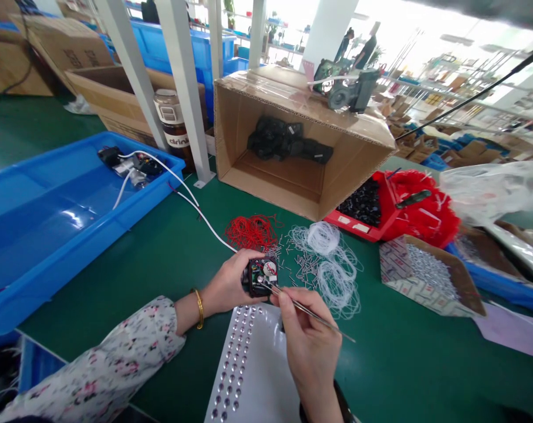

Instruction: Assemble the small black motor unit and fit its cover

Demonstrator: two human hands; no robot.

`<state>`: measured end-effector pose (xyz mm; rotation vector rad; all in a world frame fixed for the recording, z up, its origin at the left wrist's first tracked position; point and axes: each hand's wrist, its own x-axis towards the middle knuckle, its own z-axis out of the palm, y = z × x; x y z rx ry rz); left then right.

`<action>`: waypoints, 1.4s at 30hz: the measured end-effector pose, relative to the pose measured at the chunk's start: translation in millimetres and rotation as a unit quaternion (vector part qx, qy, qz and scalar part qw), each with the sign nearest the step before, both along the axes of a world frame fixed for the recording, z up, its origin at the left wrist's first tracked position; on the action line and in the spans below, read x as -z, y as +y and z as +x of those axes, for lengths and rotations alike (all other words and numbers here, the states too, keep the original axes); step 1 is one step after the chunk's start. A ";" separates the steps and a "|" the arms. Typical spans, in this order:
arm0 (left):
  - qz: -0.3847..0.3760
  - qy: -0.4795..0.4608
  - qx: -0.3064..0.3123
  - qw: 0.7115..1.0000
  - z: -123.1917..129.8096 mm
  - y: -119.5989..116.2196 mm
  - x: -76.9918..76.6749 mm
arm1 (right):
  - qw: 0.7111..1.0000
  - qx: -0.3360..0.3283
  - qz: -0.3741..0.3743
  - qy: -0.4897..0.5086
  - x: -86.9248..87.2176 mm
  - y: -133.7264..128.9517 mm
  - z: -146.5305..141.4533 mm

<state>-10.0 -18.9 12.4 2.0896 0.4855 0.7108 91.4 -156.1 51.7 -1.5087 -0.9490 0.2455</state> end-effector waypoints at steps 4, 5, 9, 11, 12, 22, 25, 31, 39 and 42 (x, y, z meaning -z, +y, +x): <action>0.015 -0.003 0.001 1.000 0.2 0.8 3.1 | 0.999 -0.025 0.004 -0.026 -1.3 0.0 5.5; 0.017 -0.003 0.001 1.000 0.3 1.0 3.9 | 0.999 -0.034 0.002 -0.027 -1.3 0.1 6.6; 0.021 -0.006 0.004 1.000 0.6 1.7 5.4 | 0.998 -0.066 -0.006 -0.024 -2.1 1.4 11.4; 0.015 -0.004 0.004 1.000 0.6 1.5 5.0 | 0.997 -0.079 -0.007 -0.026 -4.1 2.0 14.0; 0.012 -0.002 0.002 1.000 0.5 1.2 4.4 | 0.996 -0.085 -0.009 -0.027 -5.5 2.2 15.2; 0.007 0.000 -0.001 1.000 -0.1 -0.7 3.0 | 0.991 -0.114 -0.046 -0.049 -15.6 4.3 25.1; 0.011 -0.002 -0.003 1.000 0.0 -0.6 4.2 | 0.990 -0.122 -0.047 -0.051 -16.8 5.4 28.0; 0.013 -0.002 -0.001 1.000 0.4 0.0 5.5 | 0.987 -0.130 -0.060 -0.077 -23.0 9.1 31.1; 0.004 0.009 0.014 1.000 2.0 1.5 -0.8 | 0.969 -0.143 -0.089 -0.181 -43.2 16.6 36.8; 0.012 -0.005 0.008 1.000 4.0 1.4 -4.5 | 0.966 -0.137 -0.071 -0.206 -39.5 15.6 32.9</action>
